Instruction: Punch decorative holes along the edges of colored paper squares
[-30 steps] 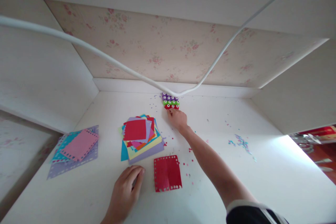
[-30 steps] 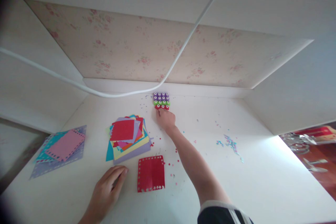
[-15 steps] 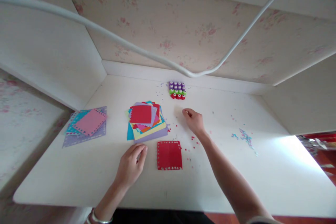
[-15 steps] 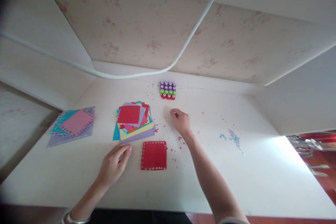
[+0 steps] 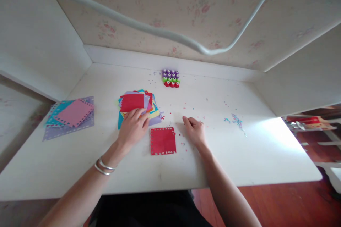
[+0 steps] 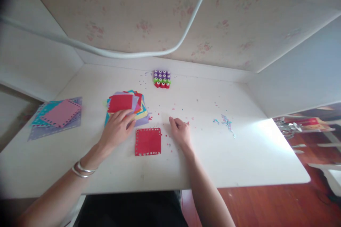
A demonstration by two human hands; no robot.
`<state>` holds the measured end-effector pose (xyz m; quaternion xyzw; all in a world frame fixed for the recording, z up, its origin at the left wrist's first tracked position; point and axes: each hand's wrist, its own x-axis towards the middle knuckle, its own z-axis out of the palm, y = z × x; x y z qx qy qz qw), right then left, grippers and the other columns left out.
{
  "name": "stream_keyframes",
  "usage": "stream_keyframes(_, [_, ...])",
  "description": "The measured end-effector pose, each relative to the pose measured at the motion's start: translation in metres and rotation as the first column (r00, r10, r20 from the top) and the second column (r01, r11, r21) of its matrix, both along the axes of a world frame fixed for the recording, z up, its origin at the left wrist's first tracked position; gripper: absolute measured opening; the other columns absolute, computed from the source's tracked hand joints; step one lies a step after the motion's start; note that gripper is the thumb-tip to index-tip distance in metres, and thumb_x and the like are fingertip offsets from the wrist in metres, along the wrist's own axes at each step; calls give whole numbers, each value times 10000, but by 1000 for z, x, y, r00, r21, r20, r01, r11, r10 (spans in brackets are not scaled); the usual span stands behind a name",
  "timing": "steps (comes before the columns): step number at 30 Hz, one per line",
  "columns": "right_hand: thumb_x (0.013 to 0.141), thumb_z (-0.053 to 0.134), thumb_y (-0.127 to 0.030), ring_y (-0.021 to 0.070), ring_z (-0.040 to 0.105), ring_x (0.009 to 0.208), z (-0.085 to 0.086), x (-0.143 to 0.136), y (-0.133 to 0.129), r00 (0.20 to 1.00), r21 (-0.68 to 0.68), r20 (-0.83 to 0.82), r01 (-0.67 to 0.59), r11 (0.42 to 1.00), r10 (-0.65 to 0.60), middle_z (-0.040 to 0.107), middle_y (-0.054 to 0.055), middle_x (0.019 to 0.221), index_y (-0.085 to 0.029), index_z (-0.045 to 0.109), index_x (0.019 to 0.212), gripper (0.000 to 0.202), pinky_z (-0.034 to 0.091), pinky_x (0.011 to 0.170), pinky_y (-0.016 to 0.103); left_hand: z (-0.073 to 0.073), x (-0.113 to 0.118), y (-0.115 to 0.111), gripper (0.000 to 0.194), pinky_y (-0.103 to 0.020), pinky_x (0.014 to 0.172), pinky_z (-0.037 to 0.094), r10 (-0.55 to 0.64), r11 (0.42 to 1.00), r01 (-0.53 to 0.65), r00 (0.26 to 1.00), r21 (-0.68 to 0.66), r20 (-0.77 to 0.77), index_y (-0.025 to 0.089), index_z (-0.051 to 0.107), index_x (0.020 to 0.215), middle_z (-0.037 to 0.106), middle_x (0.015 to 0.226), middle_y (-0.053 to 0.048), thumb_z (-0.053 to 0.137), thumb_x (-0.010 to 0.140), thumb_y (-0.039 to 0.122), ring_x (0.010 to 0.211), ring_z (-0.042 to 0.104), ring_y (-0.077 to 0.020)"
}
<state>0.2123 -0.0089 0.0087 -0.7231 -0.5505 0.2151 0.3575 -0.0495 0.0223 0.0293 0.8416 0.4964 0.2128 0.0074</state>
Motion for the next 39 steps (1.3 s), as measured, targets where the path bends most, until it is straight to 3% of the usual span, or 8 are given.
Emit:
stream_keyframes(3, [896,442,-565,109,367,517,-1,1,0,1000,-4,-8,-12,1000,12,395,-46,502,-183,502,557,514,274,540,244,-8,4,10,214,-452,928,456,-23,1000,23,1000,15,11,213,679,1063,645,1140,-95,513,928,231,1090,566,-283])
stream_keyframes(8, [872,432,-588,130,397,530,-5,1,3,999,-37,-23,24,999,-25,446,-24,502,-181,538,561,523,281,538,257,-15,8,9,288,-436,976,437,-101,995,101,994,14,33,266,639,1197,629,1209,-80,534,934,313,1116,559,-262])
stream_keyframes(16, [818,494,-556,138,412,459,-5,-5,29,972,-127,-154,156,980,-175,452,-27,452,-186,585,570,455,259,479,262,-25,-3,15,231,-416,993,433,-72,997,72,997,-2,6,225,683,1093,653,1177,-73,517,943,283,1098,573,-247])
stream_keyframes(21, [820,491,-557,145,448,510,-6,-11,35,987,-62,-116,102,993,-109,505,-10,495,-186,583,568,458,268,498,259,-25,-3,12,240,-380,951,451,-73,997,73,997,18,24,216,674,1099,669,1113,-66,492,944,216,1040,598,-226])
stream_keyframes(24, [839,472,-582,144,442,523,-8,-12,31,997,-41,-68,44,998,-46,459,-21,482,-192,551,562,485,263,503,257,-20,-6,10,227,-390,921,450,14,998,-16,999,55,35,223,676,1074,666,1088,-74,495,938,231,1009,612,-233])
stream_keyframes(29, [860,461,-574,136,438,530,-9,-12,26,1000,-33,-7,-7,999,7,451,-28,506,-198,528,567,482,256,511,254,-16,-20,13,326,-443,903,432,289,949,-286,957,132,0,175,624,1169,628,1211,-137,538,910,353,1110,572,-313])
stream_keyframes(35, [865,452,-567,133,418,528,-8,-13,25,999,-22,32,-34,999,35,443,-29,506,-199,508,556,483,258,520,252,-17,-24,11,256,-417,911,423,264,959,-257,963,115,-50,204,658,1097,690,1121,-103,495,929,307,1043,615,-275])
stream_keyframes(39, [874,450,-573,129,416,525,-9,-12,25,998,-41,48,-47,998,49,425,-38,505,-203,518,571,483,253,525,250,-15,-23,10,282,-396,883,444,267,961,-262,963,93,-46,194,627,1156,706,1087,-97,442,959,275,988,642,-262])
